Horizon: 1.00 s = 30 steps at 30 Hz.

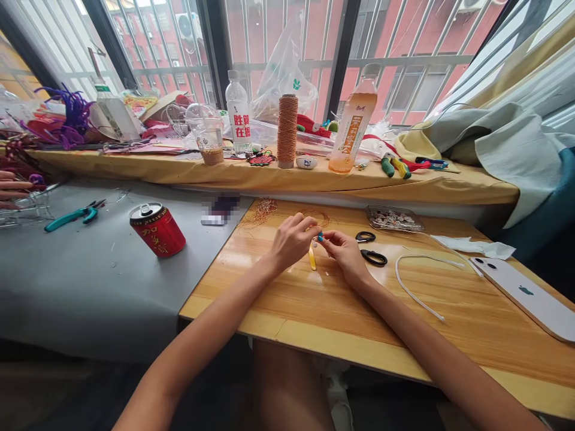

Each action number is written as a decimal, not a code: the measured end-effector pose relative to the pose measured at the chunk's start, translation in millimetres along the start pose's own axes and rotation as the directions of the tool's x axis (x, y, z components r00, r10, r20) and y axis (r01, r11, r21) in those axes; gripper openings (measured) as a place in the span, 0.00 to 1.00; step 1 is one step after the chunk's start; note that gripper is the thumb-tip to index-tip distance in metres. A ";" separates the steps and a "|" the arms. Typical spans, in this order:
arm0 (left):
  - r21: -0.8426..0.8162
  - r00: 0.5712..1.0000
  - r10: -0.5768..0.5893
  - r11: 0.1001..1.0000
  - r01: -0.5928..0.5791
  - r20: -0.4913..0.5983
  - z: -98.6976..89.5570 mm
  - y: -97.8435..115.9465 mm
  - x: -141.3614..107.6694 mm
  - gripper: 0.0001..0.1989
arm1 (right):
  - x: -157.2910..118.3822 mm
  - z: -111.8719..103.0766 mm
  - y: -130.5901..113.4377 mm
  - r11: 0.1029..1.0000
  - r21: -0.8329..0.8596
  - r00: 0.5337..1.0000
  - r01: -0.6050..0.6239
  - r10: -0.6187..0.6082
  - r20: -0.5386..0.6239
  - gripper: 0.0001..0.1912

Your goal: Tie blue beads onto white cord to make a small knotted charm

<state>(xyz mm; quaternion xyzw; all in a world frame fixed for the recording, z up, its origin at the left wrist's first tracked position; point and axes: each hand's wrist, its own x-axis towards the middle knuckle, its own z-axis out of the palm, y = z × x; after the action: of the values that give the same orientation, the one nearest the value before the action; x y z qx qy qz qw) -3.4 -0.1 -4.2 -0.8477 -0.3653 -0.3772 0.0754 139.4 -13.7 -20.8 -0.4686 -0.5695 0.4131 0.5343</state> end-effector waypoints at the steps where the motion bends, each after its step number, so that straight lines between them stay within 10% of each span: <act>1: -0.052 0.999 -0.044 0.998 0.044 -0.003 0.5 -0.3 1.2 0.10 | -0.1 -0.3 0.1 1.000 -0.015 1.000 0.013 -0.012 0.029 0.13; 9: -0.475 0.838 -0.457 0.690 0.546 0.298 8.5 7.8 7.4 0.06 | -0.2 -1.3 -1.0 0.999 0.034 0.991 0.040 -0.044 0.124 0.13; 17: -0.300 0.970 -0.231 0.922 0.243 0.077 23.6 -1.8 -2.3 0.08 | 0.4 -1.7 -4.4 0.989 0.100 0.984 -0.105 0.089 0.153 0.13; 30: -0.413 0.965 -0.201 0.875 0.253 0.166 19.4 -0.9 0.3 0.08 | -0.6 -3.0 -7.1 0.977 0.098 0.974 -0.189 0.174 0.146 0.10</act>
<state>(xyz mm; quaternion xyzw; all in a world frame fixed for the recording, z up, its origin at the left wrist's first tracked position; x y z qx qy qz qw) 7.4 8.6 -17.8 -0.8153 -0.3738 -0.4039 -0.1801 141.8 -15.9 -13.8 -0.4589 -0.5356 0.5224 0.4791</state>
